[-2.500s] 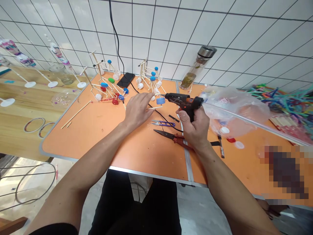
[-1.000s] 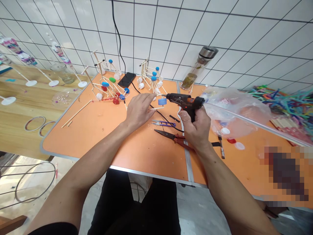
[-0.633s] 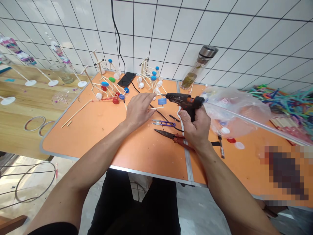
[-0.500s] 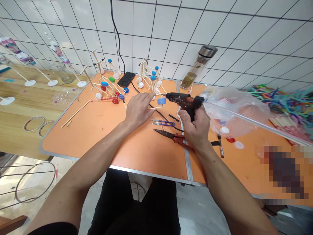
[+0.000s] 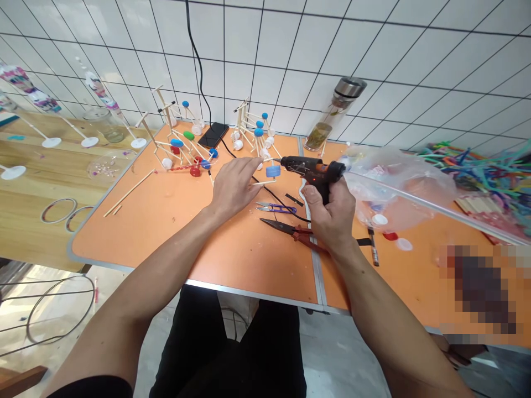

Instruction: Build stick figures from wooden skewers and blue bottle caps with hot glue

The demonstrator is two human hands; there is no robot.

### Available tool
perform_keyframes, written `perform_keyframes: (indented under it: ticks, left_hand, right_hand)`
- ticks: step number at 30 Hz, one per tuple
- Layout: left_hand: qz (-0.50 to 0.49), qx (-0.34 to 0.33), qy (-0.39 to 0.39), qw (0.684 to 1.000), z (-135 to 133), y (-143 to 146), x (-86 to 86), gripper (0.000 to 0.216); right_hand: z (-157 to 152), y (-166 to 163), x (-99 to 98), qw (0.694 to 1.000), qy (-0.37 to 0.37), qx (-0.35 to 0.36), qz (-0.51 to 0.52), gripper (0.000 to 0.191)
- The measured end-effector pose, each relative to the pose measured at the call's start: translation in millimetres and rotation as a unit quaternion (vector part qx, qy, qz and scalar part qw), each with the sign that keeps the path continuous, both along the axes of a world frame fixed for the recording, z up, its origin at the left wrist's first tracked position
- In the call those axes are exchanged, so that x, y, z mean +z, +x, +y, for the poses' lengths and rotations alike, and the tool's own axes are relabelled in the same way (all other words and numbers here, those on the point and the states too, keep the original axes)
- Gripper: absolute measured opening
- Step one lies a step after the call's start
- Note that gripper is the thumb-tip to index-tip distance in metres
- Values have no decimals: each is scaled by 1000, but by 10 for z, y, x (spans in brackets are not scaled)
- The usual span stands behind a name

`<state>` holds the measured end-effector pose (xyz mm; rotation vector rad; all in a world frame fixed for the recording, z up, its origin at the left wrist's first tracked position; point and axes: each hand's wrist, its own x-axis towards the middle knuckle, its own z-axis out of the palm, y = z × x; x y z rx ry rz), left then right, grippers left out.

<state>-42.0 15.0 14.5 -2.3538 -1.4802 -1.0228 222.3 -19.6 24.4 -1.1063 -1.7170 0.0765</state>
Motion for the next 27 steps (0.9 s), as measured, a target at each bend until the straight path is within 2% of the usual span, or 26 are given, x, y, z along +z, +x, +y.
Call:
perform_keyframes:
  ticks: [18,27]
  left_hand:
    - [-14,-15,14,1000,-12,-7,-1,53]
    - [-33,3,0,999,29,-66,7,55]
  right_hand:
    - [1,-21,41,1000,-1,9,3,44]
    - [16,15,35,996,-73,29,49,45]
